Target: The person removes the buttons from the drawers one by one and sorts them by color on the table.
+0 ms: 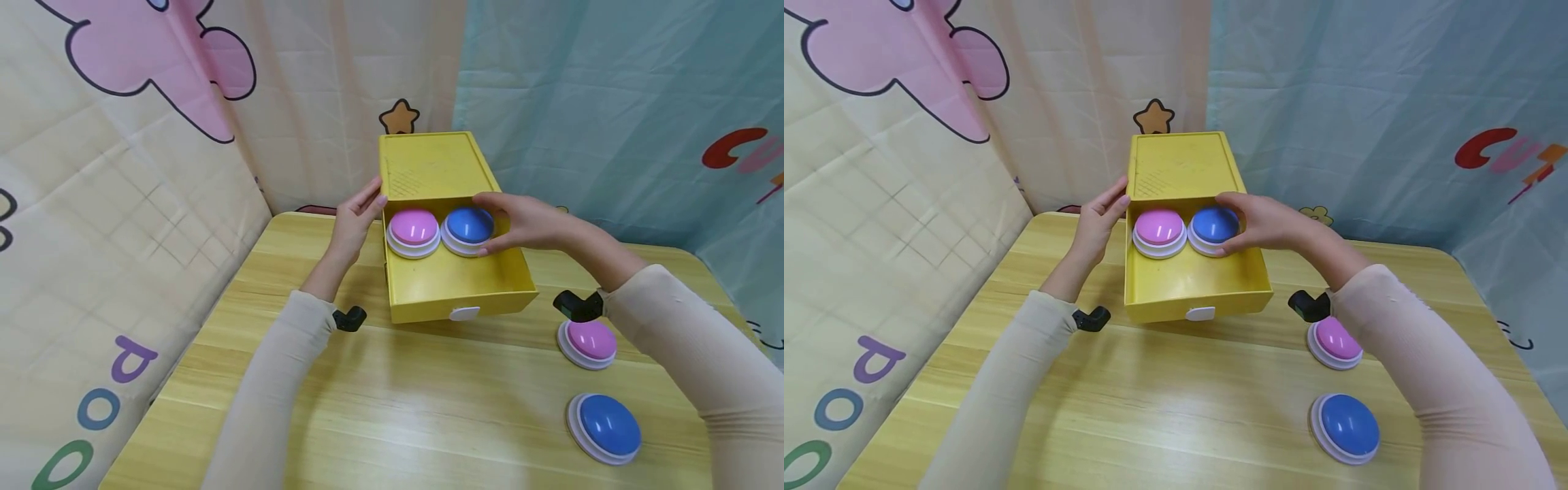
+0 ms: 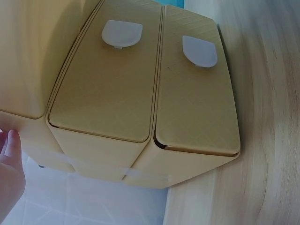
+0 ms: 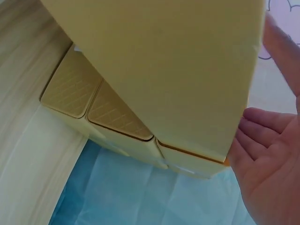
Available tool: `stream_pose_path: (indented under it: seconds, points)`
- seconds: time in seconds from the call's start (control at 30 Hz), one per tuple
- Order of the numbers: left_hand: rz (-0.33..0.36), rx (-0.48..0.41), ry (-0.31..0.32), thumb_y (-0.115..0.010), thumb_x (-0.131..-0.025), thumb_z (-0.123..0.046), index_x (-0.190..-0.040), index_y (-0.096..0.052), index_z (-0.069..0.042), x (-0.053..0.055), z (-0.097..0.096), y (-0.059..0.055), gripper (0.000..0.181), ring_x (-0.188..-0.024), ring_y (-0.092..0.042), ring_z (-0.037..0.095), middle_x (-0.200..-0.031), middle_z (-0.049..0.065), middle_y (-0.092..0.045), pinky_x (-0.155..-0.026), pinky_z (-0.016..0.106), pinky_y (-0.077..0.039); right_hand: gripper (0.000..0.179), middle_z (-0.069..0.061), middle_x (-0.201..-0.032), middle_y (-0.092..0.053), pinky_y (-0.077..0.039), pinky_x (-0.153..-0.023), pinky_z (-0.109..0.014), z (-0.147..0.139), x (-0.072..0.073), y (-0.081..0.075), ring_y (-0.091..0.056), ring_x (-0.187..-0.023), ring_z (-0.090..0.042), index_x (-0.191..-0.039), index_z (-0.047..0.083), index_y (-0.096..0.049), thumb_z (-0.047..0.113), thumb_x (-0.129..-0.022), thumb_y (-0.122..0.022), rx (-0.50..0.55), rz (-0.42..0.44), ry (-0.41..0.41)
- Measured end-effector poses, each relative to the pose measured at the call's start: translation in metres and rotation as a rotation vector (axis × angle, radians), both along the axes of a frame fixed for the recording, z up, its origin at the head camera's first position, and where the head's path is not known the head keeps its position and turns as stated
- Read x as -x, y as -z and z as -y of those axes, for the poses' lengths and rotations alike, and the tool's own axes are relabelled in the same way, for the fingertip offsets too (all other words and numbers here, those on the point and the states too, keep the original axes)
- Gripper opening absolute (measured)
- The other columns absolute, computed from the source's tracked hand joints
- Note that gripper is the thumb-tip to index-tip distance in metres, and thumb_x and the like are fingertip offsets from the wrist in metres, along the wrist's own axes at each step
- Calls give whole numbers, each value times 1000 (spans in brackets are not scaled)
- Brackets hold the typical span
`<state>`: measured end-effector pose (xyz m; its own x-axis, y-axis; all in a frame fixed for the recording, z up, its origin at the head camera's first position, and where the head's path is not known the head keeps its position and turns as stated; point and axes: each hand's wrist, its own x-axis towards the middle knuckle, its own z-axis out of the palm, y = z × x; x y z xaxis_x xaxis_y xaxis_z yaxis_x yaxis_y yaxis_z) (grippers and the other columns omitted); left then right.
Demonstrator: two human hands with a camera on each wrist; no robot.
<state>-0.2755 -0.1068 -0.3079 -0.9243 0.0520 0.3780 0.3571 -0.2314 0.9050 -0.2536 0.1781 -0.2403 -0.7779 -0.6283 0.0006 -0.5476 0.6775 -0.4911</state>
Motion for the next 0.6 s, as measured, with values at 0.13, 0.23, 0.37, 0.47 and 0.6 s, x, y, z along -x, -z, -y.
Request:
stream_pose_path:
  seconds: [0.13,0.23,0.37,0.47,0.6]
  points:
    - [6,-9,-4,-55,-88,-3,-128,-44,6,3,0,3,42,-122,-40,15,-136,13,-40,-97,22,-36,83,-18,-132,-42,-32,-100,-45,6,6,5,-40,-117,-30,-134,-2,-36,32,-70,-77,-51,-68,-20]
    - [-4,-11,-10,-56,-88,-4,-128,-45,4,8,1,8,42,-122,-40,15,-136,11,-41,-97,22,-36,81,-18,-130,-42,-35,-97,-44,12,10,9,-42,-113,-30,-133,-3,-35,31,-71,-77,-100,-95,-29]
    - [-14,-9,-13,-56,-88,-5,-128,-45,3,12,1,13,42,-122,-40,13,-136,11,-41,-97,22,-36,79,-21,-128,-42,-35,-97,-46,20,13,11,-41,-111,-32,-132,-6,-34,31,-75,-74,-177,-111,-29]
    - [-16,2,-11,-56,-88,-6,-128,-45,3,13,0,15,42,-123,-39,12,-136,10,-41,-98,22,-35,75,-23,-125,-45,-35,-96,-46,23,15,14,-42,-110,-34,-131,-7,-35,32,-77,-71,-253,-151,-26]
    - [-24,18,-14,-57,-88,-8,-128,-46,2,14,1,16,43,-122,-39,12,-135,9,-42,-97,22,-36,73,-22,-120,-48,-37,-94,-46,24,15,16,-44,-107,-34,-129,-7,-39,31,-77,-72,-281,-195,-27]
